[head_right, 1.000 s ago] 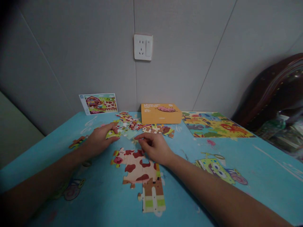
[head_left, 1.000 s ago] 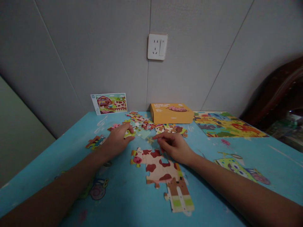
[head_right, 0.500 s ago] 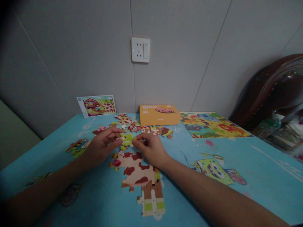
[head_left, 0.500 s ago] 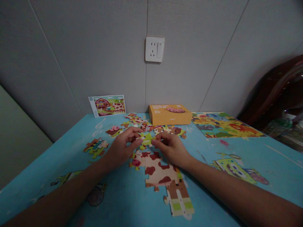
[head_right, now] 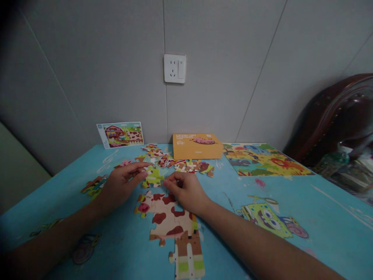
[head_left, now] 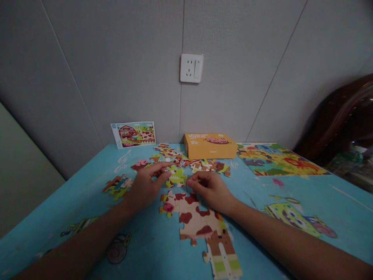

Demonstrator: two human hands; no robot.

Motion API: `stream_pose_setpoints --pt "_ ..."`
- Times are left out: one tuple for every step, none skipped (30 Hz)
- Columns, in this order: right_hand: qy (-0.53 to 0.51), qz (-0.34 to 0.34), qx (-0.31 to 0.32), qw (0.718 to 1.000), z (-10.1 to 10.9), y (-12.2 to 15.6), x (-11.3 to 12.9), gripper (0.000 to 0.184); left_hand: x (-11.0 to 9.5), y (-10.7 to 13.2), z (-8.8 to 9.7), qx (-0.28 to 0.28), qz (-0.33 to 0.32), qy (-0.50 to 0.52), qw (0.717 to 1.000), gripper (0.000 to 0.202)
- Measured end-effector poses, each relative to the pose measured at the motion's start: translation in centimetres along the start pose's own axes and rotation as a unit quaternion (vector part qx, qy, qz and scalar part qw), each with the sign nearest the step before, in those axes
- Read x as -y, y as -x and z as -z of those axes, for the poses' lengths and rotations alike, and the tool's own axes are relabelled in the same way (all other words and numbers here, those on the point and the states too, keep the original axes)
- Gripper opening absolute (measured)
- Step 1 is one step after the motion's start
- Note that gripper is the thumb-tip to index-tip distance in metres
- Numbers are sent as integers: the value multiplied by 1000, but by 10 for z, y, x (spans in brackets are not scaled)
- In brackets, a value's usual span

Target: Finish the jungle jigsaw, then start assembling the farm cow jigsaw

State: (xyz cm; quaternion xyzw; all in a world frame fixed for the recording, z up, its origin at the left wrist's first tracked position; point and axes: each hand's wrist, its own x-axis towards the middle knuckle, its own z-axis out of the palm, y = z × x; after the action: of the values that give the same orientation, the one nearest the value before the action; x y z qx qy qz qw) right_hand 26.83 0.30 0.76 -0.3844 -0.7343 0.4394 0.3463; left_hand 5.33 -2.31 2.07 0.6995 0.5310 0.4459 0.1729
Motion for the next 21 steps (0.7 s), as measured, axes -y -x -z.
stream_pose_setpoints --pt "7 1 6 1000 0 0 0 28 2 -1 1 -3 4 -17 1000 33" --pt "14 5 10 1000 0 0 -1 28 4 -2 2 -1 10 -33 999 34" --pt "20 10 13 1000 0 0 -1 27 6 -3 3 8 19 -48 999 35" --pt "25 14 15 999 1 0 -2 26 7 -4 4 21 29 -62 997 36" --pt "30 17 16 999 1 0 -3 26 9 -5 4 37 40 -74 996 35" --pt "34 20 18 999 1 0 -3 25 11 -5 3 51 50 -84 994 34" --pt "40 21 19 999 2 0 -4 24 12 -5 3 63 58 -93 992 33" --pt "46 21 21 999 2 0 -5 24 13 -6 2 71 63 -102 990 31" --pt "51 19 23 998 2 0 -5 23 14 -6 2 76 67 -110 989 30" --pt "53 17 26 998 2 0 -5 22 15 -6 2 79 68 -118 988 28" --pt "54 14 31 998 3 0 -4 22 15 -6 1 81 66 -125 987 26" --pt "54 10 35 998 3 1 -4 22 14 -6 1 84 63 -132 986 24" --pt "54 8 38 998 3 1 -3 22 13 -6 2 86 59 -138 985 22" --pt "53 7 42 998 3 1 -3 22 12 -6 2 89 56 -143 984 20" --pt "52 5 45 998 3 1 -3 22 11 -5 3 93 54 -146 983 19" --pt "50 3 49 998 3 1 -3 22 10 -5 3 97 54 -149 983 19" --pt "48 1 52 998 3 1 -4 22 9 -5 4 100 56 -151 982 18" --pt "46 -1 56 997 3 1 -5 22 8 -5 4 102 57 -154 981 18" --pt "45 -1 58 997 2 1 -7 22 8 -4 4 105 58 -157 980 18" --pt "47 -2 59 997 2 1 -8 23 8 -4 3 105 58 -163 979 17" --pt "51 -3 59 997 2 1 -9 23 9 -4 3 103 56 -170 978 17"
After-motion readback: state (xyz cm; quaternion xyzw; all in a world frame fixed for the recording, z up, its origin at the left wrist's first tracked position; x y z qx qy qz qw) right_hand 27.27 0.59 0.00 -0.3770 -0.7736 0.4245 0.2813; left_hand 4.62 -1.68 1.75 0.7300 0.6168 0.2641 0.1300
